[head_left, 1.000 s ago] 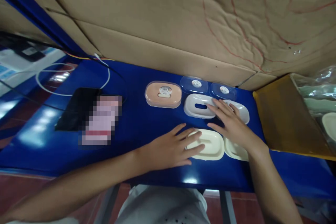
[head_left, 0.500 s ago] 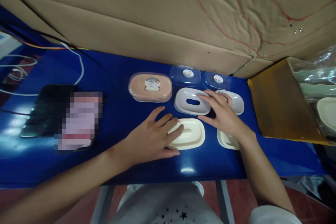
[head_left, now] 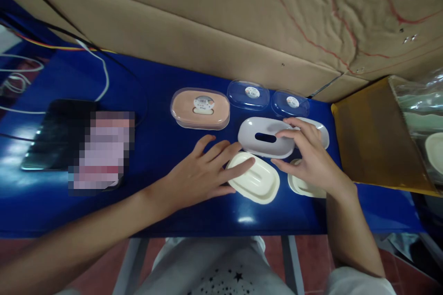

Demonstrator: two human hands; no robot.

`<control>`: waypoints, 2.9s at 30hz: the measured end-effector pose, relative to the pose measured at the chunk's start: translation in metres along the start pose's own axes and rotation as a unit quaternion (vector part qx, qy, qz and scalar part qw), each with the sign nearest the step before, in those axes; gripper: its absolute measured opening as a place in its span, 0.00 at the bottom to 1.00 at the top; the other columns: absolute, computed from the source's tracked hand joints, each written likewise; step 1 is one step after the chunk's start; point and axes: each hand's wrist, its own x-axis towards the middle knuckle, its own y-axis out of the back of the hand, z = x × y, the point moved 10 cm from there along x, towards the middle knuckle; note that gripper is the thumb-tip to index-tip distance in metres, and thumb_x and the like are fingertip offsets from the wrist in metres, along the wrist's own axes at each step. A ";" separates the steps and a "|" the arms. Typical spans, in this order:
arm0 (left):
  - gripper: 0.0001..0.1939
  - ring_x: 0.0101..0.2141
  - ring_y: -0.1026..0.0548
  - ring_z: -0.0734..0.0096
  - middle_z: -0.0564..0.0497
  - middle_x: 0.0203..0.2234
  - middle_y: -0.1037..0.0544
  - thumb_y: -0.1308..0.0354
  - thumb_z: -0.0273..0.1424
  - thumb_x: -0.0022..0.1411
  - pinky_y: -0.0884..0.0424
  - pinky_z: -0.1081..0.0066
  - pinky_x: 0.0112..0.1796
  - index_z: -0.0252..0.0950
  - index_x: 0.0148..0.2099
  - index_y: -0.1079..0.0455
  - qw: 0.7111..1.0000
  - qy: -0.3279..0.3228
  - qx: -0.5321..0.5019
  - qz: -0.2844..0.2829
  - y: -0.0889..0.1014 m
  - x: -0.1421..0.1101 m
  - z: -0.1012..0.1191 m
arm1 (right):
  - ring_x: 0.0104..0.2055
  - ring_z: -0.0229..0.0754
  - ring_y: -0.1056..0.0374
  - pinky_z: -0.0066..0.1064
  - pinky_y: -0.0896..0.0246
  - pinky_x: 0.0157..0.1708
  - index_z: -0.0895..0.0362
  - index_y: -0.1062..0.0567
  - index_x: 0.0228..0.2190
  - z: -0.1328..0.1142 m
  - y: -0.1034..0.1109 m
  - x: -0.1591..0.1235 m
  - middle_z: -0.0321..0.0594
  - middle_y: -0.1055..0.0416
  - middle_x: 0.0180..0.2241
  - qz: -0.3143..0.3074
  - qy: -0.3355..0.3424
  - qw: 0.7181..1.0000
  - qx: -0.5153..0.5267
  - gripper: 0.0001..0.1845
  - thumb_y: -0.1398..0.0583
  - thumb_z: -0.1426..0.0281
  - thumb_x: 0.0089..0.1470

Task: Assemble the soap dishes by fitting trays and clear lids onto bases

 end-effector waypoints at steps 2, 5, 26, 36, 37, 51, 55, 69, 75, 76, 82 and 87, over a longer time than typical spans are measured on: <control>0.29 0.64 0.27 0.47 0.40 0.69 0.29 0.36 0.41 0.76 0.33 0.43 0.64 0.47 0.74 0.36 0.999 -0.042 -0.001 0.027 0.006 0.000 0.013 | 0.73 0.65 0.40 0.60 0.43 0.69 0.45 0.33 0.61 -0.009 0.004 -0.002 0.52 0.38 0.69 -0.002 0.012 1.000 -0.006 0.26 0.33 0.57 0.67; 0.21 0.64 0.27 0.55 0.46 0.66 0.25 0.38 0.30 0.76 0.32 0.49 0.66 0.47 0.67 0.29 0.992 -0.109 -0.013 0.055 0.011 0.000 0.035 | 0.72 0.65 0.39 0.60 0.42 0.68 0.45 0.33 0.61 -0.014 0.006 -0.003 0.52 0.37 0.69 0.001 0.021 1.000 -0.011 0.26 0.33 0.56 0.67; 0.32 0.66 0.28 0.47 0.38 0.69 0.29 0.34 0.41 0.74 0.29 0.48 0.64 0.41 0.73 0.38 0.998 -0.031 -0.017 0.042 0.021 0.000 -0.003 | 0.70 0.63 0.36 0.58 0.38 0.65 0.50 0.32 0.62 -0.046 -0.019 -0.007 0.54 0.36 0.69 -0.059 0.091 0.994 0.016 0.27 0.34 0.57 0.68; 0.43 0.74 0.37 0.41 0.35 0.79 0.44 0.36 0.52 0.74 0.35 0.42 0.70 0.42 0.80 0.46 0.998 -0.053 -0.016 -0.015 0.003 -0.001 0.001 | 0.70 0.62 0.37 0.58 0.39 0.67 0.53 0.32 0.63 -0.058 -0.037 -0.007 0.56 0.37 0.69 -0.085 0.108 0.990 0.034 0.26 0.36 0.59 0.69; 0.47 0.75 0.39 0.41 0.35 0.79 0.47 0.35 0.54 0.72 0.36 0.41 0.70 0.43 0.81 0.49 0.998 -0.050 -0.026 -0.018 0.001 -0.002 0.002 | 0.70 0.62 0.37 0.58 0.39 0.67 0.53 0.32 0.63 -0.060 -0.038 -0.007 0.56 0.37 0.69 -0.088 0.109 0.989 0.037 0.26 0.36 0.59 0.69; 0.49 0.76 0.40 0.40 0.33 0.79 0.47 0.31 0.51 0.70 0.39 0.42 0.72 0.40 0.81 0.48 0.998 -0.005 -0.060 -0.034 -0.010 -0.004 -0.010 | 0.70 0.64 0.36 0.62 0.38 0.66 0.53 0.33 0.66 -0.056 -0.050 -0.004 0.58 0.37 0.71 -0.091 0.106 0.990 0.001 0.28 0.36 0.60 0.70; 0.46 0.76 0.42 0.41 0.32 0.79 0.46 0.30 0.47 0.70 0.38 0.44 0.72 0.38 0.80 0.44 0.997 -0.001 -0.064 -0.032 -0.011 -0.003 -0.011 | 0.71 0.63 0.36 0.60 0.38 0.68 0.54 0.34 0.66 -0.054 -0.051 -0.003 0.59 0.38 0.72 -0.092 0.107 0.990 0.002 0.28 0.37 0.60 0.71; 0.34 0.69 0.29 0.40 0.27 0.74 0.37 0.37 0.38 0.77 0.27 0.44 0.65 0.34 0.77 0.43 0.995 0.023 -0.100 0.019 0.005 -0.002 -0.025 | 0.72 0.64 0.37 0.61 0.33 0.66 0.51 0.35 0.64 -0.036 -0.030 -0.005 0.57 0.38 0.70 -0.091 0.059 0.994 0.016 0.29 0.34 0.62 0.67; 0.34 0.66 0.25 0.39 0.31 0.71 0.32 0.32 0.37 0.71 0.25 0.45 0.64 0.35 0.73 0.36 0.995 0.035 -0.088 0.009 0.013 -0.006 -0.035 | 0.73 0.63 0.37 0.60 0.32 0.66 0.51 0.35 0.66 -0.044 -0.036 -0.003 0.57 0.39 0.72 -0.082 0.080 0.993 0.012 0.29 0.36 0.58 0.70; 0.33 0.65 0.25 0.40 0.31 0.71 0.31 0.32 0.37 0.71 0.25 0.45 0.64 0.35 0.73 0.35 0.996 0.034 -0.085 0.005 0.014 -0.006 -0.035 | 0.73 0.63 0.37 0.61 0.32 0.66 0.50 0.35 0.66 -0.045 -0.037 -0.003 0.56 0.39 0.72 -0.088 0.079 0.993 0.015 0.29 0.36 0.58 0.70; 0.31 0.64 0.24 0.43 0.33 0.71 0.30 0.31 0.39 0.72 0.25 0.47 0.63 0.35 0.71 0.31 0.998 0.021 -0.056 -0.005 0.012 -0.005 -0.027 | 0.74 0.64 0.39 0.64 0.34 0.68 0.50 0.34 0.66 -0.040 -0.038 -0.007 0.56 0.41 0.73 -0.105 0.070 0.992 0.008 0.28 0.35 0.62 0.69; 0.27 0.64 0.23 0.45 0.35 0.73 0.33 0.32 0.39 0.73 0.32 0.41 0.68 0.38 0.69 0.29 0.999 0.031 -0.044 -0.002 0.005 -0.002 -0.025 | 0.75 0.66 0.39 0.66 0.33 0.67 0.49 0.35 0.66 -0.032 -0.041 -0.005 0.55 0.43 0.74 -0.114 0.043 0.993 0.000 0.30 0.35 0.68 0.66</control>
